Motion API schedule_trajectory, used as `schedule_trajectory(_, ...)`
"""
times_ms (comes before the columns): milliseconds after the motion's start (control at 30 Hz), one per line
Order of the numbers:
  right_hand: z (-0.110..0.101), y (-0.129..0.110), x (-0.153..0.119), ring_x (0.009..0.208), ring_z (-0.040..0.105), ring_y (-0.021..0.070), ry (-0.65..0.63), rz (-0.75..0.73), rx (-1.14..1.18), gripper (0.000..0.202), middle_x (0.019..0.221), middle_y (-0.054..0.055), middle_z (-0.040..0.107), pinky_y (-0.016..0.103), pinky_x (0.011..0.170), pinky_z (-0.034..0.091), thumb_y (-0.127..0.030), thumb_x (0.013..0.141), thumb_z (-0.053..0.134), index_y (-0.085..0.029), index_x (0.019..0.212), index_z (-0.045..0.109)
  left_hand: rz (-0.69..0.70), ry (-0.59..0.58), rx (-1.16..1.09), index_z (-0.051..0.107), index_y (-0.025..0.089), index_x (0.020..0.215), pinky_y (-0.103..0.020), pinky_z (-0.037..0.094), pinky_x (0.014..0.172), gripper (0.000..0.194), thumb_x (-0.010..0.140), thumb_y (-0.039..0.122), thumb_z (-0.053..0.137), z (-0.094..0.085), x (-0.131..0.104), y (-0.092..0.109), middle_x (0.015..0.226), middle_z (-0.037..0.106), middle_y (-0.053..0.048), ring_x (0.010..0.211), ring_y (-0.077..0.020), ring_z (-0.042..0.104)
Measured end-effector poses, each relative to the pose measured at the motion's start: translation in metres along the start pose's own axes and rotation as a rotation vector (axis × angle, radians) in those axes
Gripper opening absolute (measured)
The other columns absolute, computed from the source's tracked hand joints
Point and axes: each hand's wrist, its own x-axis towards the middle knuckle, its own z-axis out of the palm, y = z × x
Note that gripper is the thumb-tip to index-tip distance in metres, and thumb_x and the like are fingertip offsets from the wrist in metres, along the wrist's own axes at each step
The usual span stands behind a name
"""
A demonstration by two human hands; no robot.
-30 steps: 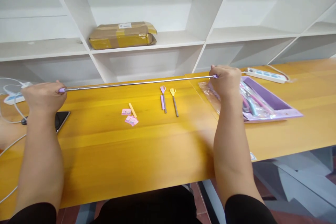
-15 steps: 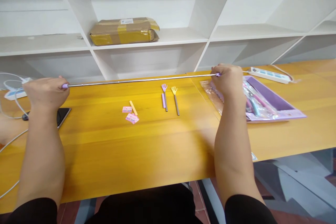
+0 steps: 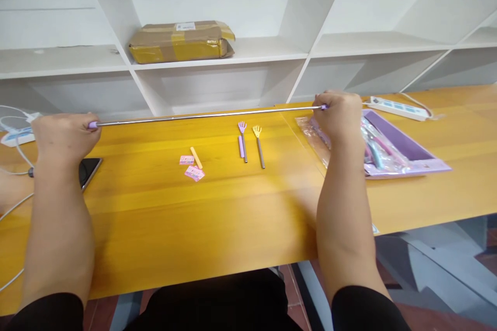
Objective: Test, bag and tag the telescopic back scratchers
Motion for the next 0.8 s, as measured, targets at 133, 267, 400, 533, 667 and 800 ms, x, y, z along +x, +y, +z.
schedule_trajectory(133, -0.008, -0.007, -0.002, 0.071, 0.054, 0.0176, -0.016, 0.005, -0.014, 0.036, 0.068, 0.003, 0.054, 0.03, 0.072, 0.037, -0.008, 0.097, 0.061, -0.023, 0.066, 0.049, -0.021, -0.002, -0.015, 0.045, 0.021, 0.065, -0.034, 0.019, 0.069, 0.028, 0.093, 0.023, 0.049, 0.0, 0.0, -0.001, 0.063, 0.029, 0.001, 0.065, -0.0173, 0.021)
schedule_trajectory(267, -0.015, -0.015, -0.001, 0.071, 0.053, 0.0162, -0.032, 0.045, -0.03, 0.04, 0.068, 0.003, 0.055, 0.029, 0.072, 0.037, -0.005, 0.098, 0.064, -0.023, 0.065, 0.049, -0.023, -0.003, 0.0, 0.047, 0.02, 0.067, -0.034, 0.018, 0.07, 0.026, 0.093, 0.022, 0.049, 0.0, -0.002, 0.001, 0.065, 0.03, 0.002, 0.067, -0.0166, 0.02)
schedule_trajectory(400, -0.015, -0.015, 0.003, 0.069, 0.051, 0.0137, -0.042, 0.08, -0.053, 0.052, 0.067, 0.003, 0.055, 0.03, 0.071, 0.036, -0.007, 0.104, 0.069, -0.023, 0.061, 0.046, -0.043, -0.023, 0.039, 0.048, 0.019, 0.068, -0.033, 0.018, 0.071, 0.025, 0.093, 0.02, 0.049, -0.002, -0.003, 0.005, 0.066, 0.031, 0.002, 0.068, -0.0158, 0.02)
schedule_trajectory(533, -0.012, -0.008, 0.009, 0.068, 0.051, 0.012, -0.074, 0.135, -0.059, 0.053, 0.067, 0.003, 0.057, 0.03, 0.071, 0.037, -0.005, 0.101, 0.075, -0.022, 0.058, 0.048, -0.023, -0.011, 0.056, 0.053, 0.018, 0.072, -0.031, 0.017, 0.07, 0.023, 0.095, 0.022, 0.051, -0.002, -0.003, 0.006, 0.067, 0.029, 0.002, 0.069, -0.0158, 0.018)
schedule_trajectory(667, -0.011, -0.003, 0.011, 0.069, 0.052, 0.0115, -0.075, 0.154, -0.045, 0.053, 0.068, 0.004, 0.058, 0.031, 0.073, 0.037, -0.001, 0.096, 0.075, -0.022, 0.056, 0.047, -0.005, 0.008, 0.073, 0.055, 0.018, 0.073, -0.031, 0.017, 0.069, 0.023, 0.095, 0.024, 0.051, 0.001, -0.002, 0.004, 0.067, 0.03, 0.002, 0.068, -0.0158, 0.018)
schedule_trajectory(800, -0.01, -0.006, 0.011, 0.069, 0.053, 0.0129, -0.058, 0.143, -0.028, 0.049, 0.067, 0.003, 0.058, 0.033, 0.073, 0.037, 0.001, 0.093, 0.072, -0.022, 0.057, 0.048, -0.014, -0.007, 0.095, 0.054, 0.019, 0.073, -0.032, 0.018, 0.069, 0.022, 0.095, 0.023, 0.049, 0.002, -0.001, 0.003, 0.066, 0.032, 0.002, 0.066, -0.0161, 0.018)
